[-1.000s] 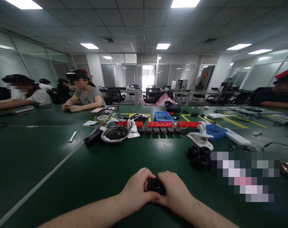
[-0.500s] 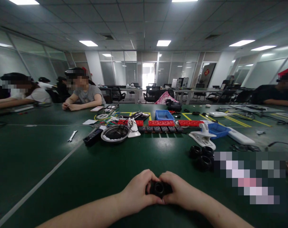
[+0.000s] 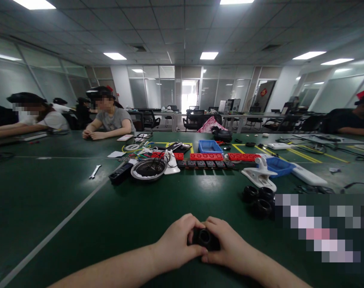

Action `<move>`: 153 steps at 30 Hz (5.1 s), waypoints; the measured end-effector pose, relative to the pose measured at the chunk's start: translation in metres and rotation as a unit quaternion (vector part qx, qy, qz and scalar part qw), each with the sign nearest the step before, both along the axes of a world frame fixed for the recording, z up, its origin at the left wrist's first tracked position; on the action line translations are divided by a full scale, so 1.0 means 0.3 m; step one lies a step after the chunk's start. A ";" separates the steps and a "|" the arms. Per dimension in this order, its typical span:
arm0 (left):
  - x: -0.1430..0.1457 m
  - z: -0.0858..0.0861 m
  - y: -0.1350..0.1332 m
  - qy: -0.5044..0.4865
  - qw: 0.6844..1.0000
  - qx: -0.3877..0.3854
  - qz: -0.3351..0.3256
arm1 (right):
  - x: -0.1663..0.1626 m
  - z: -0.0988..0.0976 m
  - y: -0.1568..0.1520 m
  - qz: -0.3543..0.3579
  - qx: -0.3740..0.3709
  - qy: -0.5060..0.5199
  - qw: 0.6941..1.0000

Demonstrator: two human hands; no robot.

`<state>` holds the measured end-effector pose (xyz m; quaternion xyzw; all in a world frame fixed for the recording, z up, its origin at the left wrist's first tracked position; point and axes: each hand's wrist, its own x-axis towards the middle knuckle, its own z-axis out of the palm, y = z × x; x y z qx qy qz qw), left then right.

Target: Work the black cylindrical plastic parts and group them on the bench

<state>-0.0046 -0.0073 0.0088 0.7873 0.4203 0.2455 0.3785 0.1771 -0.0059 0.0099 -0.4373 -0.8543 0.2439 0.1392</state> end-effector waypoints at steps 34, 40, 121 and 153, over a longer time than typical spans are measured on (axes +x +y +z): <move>0.022 -0.021 -0.026 0.018 0.997 -0.004 0.077 | -0.051 -0.013 -0.017 -0.086 0.066 -0.078 0.991; 0.015 0.003 -0.027 -0.005 1.000 0.013 0.027 | -0.025 0.011 -0.020 -0.019 0.023 -0.003 1.000; 0.021 0.027 -0.041 0.048 0.995 0.033 0.077 | -0.032 -0.015 -0.021 -0.056 0.119 -0.087 0.988; -0.007 0.024 -0.031 -0.003 1.000 0.011 -0.011 | 0.037 0.028 -0.001 0.065 -0.024 0.023 0.997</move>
